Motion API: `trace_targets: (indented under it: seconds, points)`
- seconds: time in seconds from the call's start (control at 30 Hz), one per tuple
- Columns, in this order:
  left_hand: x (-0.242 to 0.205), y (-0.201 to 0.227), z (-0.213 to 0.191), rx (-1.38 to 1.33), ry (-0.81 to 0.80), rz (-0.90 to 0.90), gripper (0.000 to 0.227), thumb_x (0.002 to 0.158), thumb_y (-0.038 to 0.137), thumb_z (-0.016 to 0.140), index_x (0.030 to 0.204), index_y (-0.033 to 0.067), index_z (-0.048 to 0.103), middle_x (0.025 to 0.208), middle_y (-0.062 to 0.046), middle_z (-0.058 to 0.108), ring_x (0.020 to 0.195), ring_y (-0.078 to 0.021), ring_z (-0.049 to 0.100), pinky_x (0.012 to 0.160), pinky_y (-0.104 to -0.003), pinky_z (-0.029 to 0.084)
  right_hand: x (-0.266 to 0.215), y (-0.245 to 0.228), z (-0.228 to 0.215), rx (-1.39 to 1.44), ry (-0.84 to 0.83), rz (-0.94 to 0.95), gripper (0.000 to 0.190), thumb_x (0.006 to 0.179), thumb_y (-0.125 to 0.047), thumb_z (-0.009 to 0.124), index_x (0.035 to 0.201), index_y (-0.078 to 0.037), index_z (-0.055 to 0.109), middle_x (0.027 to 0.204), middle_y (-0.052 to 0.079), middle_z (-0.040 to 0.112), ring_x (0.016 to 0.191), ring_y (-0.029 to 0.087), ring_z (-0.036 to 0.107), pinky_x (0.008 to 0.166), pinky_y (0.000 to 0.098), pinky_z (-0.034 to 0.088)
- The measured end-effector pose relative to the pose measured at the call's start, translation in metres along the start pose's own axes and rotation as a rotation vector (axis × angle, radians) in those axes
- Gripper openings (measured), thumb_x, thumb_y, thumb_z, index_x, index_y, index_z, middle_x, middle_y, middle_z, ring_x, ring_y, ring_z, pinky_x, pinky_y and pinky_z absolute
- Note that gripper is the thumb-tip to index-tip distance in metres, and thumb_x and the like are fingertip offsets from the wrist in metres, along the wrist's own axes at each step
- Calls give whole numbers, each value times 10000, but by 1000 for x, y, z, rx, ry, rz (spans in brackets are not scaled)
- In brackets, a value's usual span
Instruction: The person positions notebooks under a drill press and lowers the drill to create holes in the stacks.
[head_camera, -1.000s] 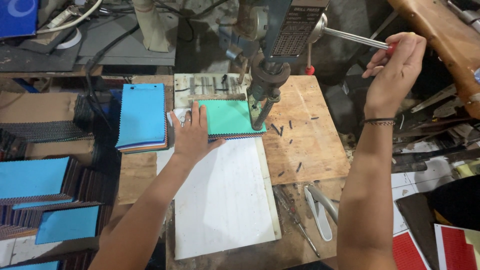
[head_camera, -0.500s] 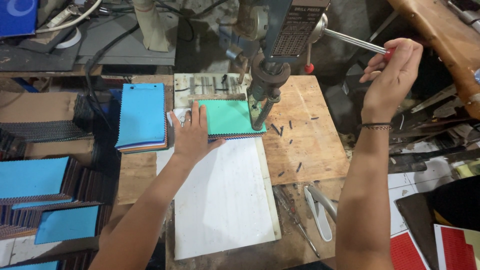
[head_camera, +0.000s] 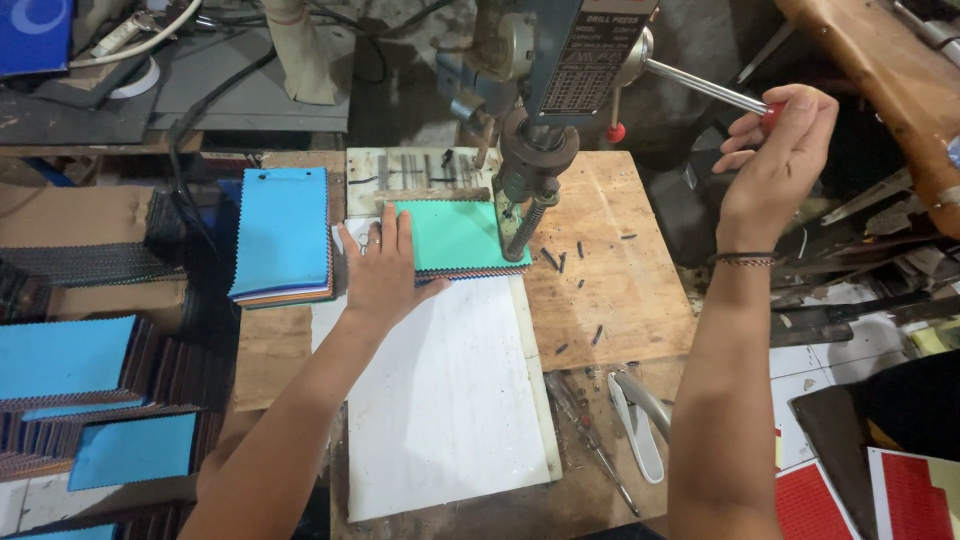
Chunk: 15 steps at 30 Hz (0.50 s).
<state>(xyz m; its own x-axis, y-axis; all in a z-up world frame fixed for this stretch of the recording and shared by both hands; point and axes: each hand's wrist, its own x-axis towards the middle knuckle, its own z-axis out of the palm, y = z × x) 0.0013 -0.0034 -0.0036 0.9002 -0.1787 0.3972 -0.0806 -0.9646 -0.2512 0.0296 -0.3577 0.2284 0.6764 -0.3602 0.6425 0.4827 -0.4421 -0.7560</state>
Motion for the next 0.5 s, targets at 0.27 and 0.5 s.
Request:
trace_targets:
  seconds: [0.27, 0.5]
  points:
    - [-2, -2, -1, 26, 80, 10, 1261, 723, 1009, 437, 1534, 44, 459, 1600, -130, 452, 1174, -246, 634, 1069, -703, 369, 1, 18, 3, 98, 64, 41, 342, 1083, -443, 396, 1107, -130, 531, 793, 70, 588, 574, 97, 569, 444, 171, 439]
    - [-2, -2, -2, 38, 83, 10, 1271, 732, 1008, 404, 1562, 46, 436, 1618, -129, 454, 1177, -248, 655, 1075, -711, 358, -6, 8, 5, 55, 59, 36, 367, 1080, -449, 376, 1088, -124, 547, 802, 56, 575, 599, 94, 572, 459, 178, 464]
